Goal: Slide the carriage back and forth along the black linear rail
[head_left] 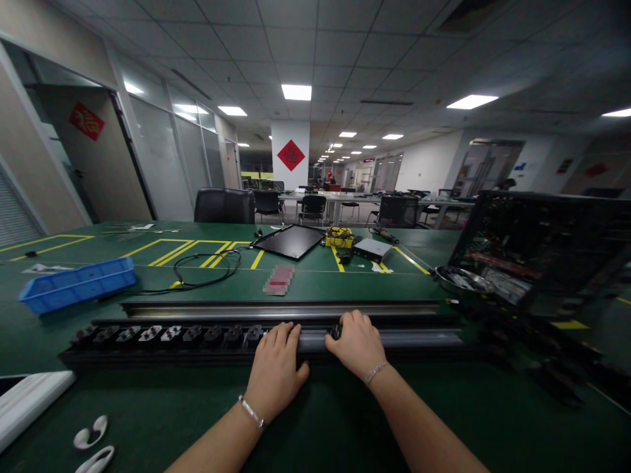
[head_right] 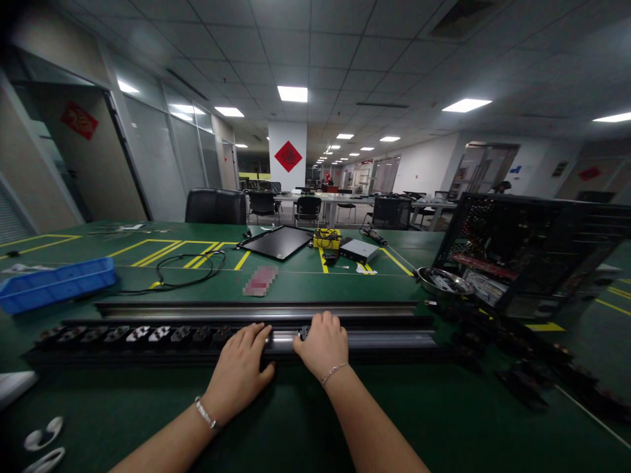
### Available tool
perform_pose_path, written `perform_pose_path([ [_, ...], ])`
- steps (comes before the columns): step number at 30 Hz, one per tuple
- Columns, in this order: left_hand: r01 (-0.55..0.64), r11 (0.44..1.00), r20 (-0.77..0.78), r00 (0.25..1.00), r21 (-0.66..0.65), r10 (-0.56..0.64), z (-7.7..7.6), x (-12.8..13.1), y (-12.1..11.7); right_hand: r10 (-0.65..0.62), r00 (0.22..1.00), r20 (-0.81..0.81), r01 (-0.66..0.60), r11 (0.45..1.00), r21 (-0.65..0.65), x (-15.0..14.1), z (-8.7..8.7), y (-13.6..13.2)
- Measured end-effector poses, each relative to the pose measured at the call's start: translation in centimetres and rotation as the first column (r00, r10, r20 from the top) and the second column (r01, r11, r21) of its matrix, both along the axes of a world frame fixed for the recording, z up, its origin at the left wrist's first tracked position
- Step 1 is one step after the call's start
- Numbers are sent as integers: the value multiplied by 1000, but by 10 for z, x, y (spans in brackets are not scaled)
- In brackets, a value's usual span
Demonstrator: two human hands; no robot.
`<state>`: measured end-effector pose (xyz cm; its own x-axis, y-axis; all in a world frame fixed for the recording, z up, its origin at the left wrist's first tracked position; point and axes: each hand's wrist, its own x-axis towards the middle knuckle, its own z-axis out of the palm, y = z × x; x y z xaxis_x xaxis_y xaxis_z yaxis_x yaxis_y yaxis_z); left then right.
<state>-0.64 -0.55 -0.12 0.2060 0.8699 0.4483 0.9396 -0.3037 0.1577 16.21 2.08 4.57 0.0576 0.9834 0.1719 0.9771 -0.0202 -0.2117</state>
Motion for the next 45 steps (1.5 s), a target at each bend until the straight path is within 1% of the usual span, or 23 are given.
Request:
perform_pose_path([
  [14,5,1000,4,1000,6,-5,0,0,1,23,1000,4,-23,999,-46,4,4,2],
  [22,4,1000,-1,1000,12,-4,1,0,0,54,999,-8,-54,996,-65,12,2,7],
  [24,1,1000,0,1000,12,-1,1,0,0,39,999,-7,-39,997,-66,14,2,7],
  [29,0,1000,2,1000,-8,0,1,0,0,-27,998,53,30,999,-44,20,3,6],
  [35,-6,1000,0,1000,-26,6,2,0,0,-10,998,64,13,999,-45,21,4,4],
  [45,1,1000,-1,1000,2,-1,3,0,-1,17,999,46,-13,997,-74,27,3,7],
])
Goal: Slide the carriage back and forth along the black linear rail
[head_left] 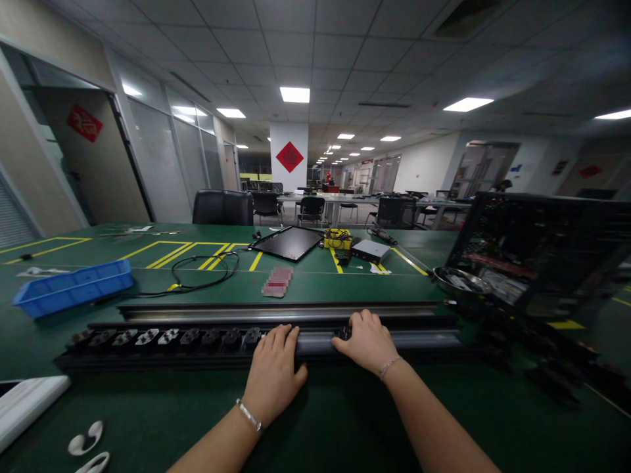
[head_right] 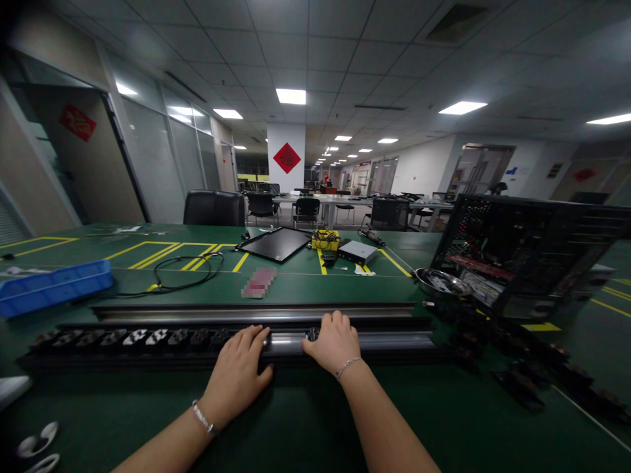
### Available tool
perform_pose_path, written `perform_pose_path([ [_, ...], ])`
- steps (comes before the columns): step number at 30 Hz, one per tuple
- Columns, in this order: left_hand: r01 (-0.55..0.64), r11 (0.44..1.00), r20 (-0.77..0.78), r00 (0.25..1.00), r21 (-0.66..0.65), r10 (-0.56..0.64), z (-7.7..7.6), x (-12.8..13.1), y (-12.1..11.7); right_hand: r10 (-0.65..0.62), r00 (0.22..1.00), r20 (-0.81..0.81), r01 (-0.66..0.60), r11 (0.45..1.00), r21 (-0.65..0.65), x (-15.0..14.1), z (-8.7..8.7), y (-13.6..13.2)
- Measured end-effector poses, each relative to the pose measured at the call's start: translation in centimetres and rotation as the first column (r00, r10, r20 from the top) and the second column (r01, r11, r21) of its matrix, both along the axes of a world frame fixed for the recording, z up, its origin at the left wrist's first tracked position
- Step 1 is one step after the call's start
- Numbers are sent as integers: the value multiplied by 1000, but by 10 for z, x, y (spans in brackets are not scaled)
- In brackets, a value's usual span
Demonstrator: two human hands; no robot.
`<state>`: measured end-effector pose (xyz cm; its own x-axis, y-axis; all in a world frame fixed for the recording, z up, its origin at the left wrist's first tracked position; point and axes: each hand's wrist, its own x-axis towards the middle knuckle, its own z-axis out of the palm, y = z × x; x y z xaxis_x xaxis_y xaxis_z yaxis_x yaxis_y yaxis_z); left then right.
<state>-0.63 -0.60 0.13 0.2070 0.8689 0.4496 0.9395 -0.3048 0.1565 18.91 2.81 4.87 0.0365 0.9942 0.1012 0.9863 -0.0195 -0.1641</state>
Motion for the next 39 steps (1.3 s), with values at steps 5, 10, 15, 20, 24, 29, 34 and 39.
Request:
perform_pose_path([
  [5,-3,1000,-3,1000,-5,3,0,1,0,4,1000,-10,-5,1000,-14,3,0,2],
  [10,-5,1000,-6,1000,0,5,0,1,-1,8,1000,-25,-9,1000,-28,7,0,5],
  [15,3,1000,-1,1000,-6,-3,2,1,-1,16,997,-72,-16,1000,-12,12,-3,6],
  [20,-3,1000,4,1000,-4,3,1,1,0,4,988,-154,6,998,64,15,-12,0],
  [24,-1,1000,-3,1000,5,1,-1,1,1,9,982,-188,15,992,127,14,-17,-6],
  [29,-3,1000,-3,1000,-3,3,-1,0,0,6,981,-193,24,988,152,14,-17,-7],
  [34,-6,1000,-7,1000,-1,6,1,1,0,16,981,-193,10,991,133,16,-17,-5],
  [39,-5,1000,-3,1000,-9,5,1,0,0,-22,981,-192,48,991,128,15,-17,-5],
])
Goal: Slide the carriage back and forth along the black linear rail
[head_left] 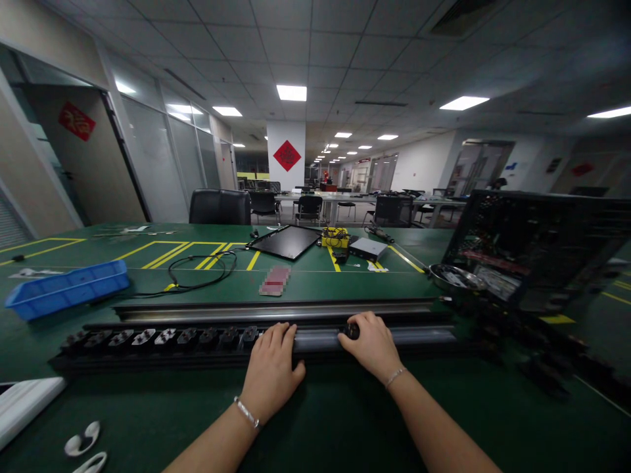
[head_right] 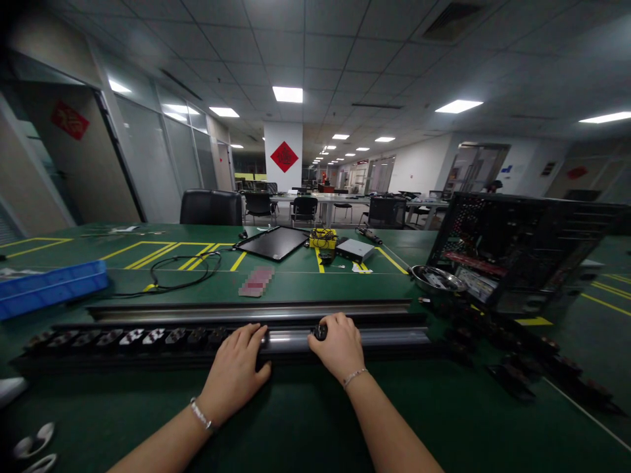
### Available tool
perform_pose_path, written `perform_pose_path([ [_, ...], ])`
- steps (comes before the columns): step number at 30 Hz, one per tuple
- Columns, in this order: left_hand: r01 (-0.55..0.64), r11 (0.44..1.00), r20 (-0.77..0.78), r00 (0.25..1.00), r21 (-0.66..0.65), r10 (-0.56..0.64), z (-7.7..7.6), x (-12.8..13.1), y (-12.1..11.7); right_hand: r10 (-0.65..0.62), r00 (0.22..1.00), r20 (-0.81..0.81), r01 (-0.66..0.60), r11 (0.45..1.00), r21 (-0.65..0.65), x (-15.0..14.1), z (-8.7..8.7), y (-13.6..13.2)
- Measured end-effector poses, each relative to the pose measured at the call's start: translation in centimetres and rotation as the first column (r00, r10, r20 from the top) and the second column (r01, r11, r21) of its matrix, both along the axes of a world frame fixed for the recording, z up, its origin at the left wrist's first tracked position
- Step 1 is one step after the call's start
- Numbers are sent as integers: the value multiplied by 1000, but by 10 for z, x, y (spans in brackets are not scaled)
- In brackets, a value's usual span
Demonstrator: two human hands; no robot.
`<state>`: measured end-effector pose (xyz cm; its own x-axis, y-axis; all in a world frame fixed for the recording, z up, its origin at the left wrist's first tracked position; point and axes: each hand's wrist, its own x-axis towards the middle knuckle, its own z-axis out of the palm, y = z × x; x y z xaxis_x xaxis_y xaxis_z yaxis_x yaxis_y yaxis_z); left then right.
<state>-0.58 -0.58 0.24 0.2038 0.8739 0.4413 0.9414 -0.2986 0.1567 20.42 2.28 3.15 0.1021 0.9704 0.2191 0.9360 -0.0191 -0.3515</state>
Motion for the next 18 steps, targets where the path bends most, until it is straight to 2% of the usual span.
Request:
perform_pose_path([
  [4,0,1000,1,1000,0,0,0,0,0,-29,999,15,29,1000,11,0,-1,-1],
  [18,2,1000,-1,1000,-8,-2,1,0,-1,28,999,-33,-28,1000,-3,10,2,0],
])
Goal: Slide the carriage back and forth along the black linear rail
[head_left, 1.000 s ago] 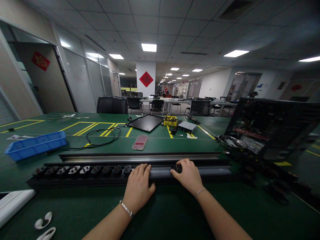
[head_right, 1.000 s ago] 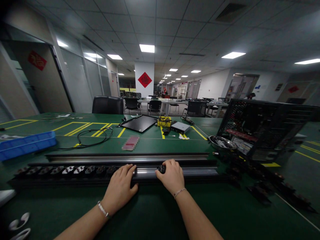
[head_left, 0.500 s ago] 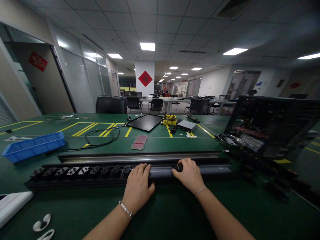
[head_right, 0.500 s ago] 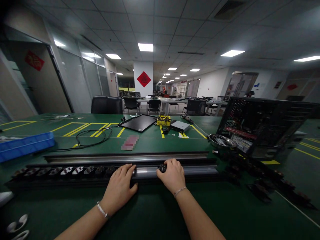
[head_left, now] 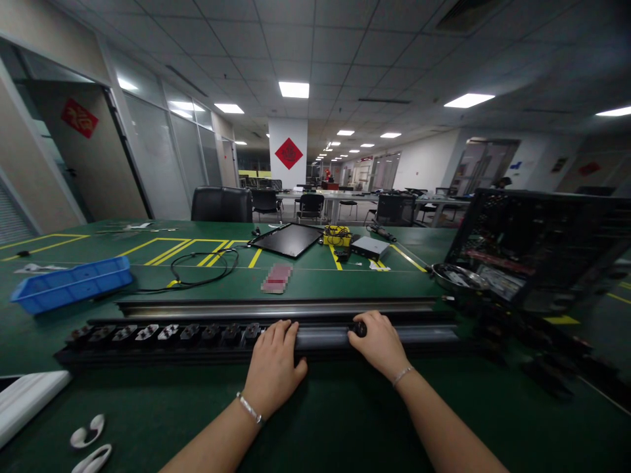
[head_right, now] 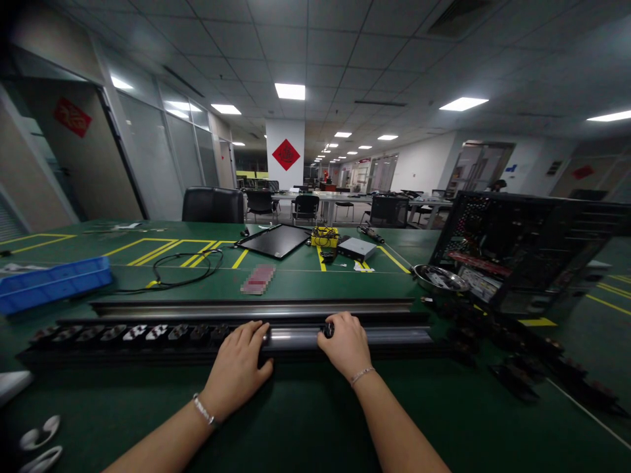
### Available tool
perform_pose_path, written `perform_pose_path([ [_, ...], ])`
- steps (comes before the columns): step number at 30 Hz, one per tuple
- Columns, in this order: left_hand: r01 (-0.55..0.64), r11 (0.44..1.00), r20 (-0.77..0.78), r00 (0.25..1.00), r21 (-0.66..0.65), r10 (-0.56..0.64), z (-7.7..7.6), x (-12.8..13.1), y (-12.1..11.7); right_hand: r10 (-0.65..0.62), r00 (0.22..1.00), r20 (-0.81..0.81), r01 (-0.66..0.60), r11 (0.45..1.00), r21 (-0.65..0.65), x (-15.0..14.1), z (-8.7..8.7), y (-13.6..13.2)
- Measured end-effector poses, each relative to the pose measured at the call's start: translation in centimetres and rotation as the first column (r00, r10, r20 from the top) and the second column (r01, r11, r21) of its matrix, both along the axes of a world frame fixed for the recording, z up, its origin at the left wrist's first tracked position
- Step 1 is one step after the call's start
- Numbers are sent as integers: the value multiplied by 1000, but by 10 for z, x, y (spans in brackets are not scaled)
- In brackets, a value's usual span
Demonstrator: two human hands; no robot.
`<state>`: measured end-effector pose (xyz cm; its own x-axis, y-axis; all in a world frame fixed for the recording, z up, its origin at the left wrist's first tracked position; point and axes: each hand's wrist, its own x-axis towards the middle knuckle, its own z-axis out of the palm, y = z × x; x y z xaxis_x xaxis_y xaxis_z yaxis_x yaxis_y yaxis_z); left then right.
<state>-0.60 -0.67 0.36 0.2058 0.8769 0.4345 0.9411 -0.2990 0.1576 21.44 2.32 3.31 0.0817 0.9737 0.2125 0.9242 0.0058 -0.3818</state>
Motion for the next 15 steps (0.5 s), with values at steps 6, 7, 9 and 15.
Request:
perform_pose_path([
  [6,0,1000,2,1000,6,0,-2,0,1,10,1000,-11,-10,1000,13,2,-2,1],
  [7,0,1000,4,1000,8,0,-3,0,1,12,1000,-12,-12,1000,13,2,-2,1],
  [9,1,1000,7,1000,13,-1,-3,0,1,15,1000,-14,-15,1000,13,3,-2,1],
  [15,4,1000,7,1000,19,-4,-2,0,1,24,999,-24,-23,1000,13,3,-2,1],
])
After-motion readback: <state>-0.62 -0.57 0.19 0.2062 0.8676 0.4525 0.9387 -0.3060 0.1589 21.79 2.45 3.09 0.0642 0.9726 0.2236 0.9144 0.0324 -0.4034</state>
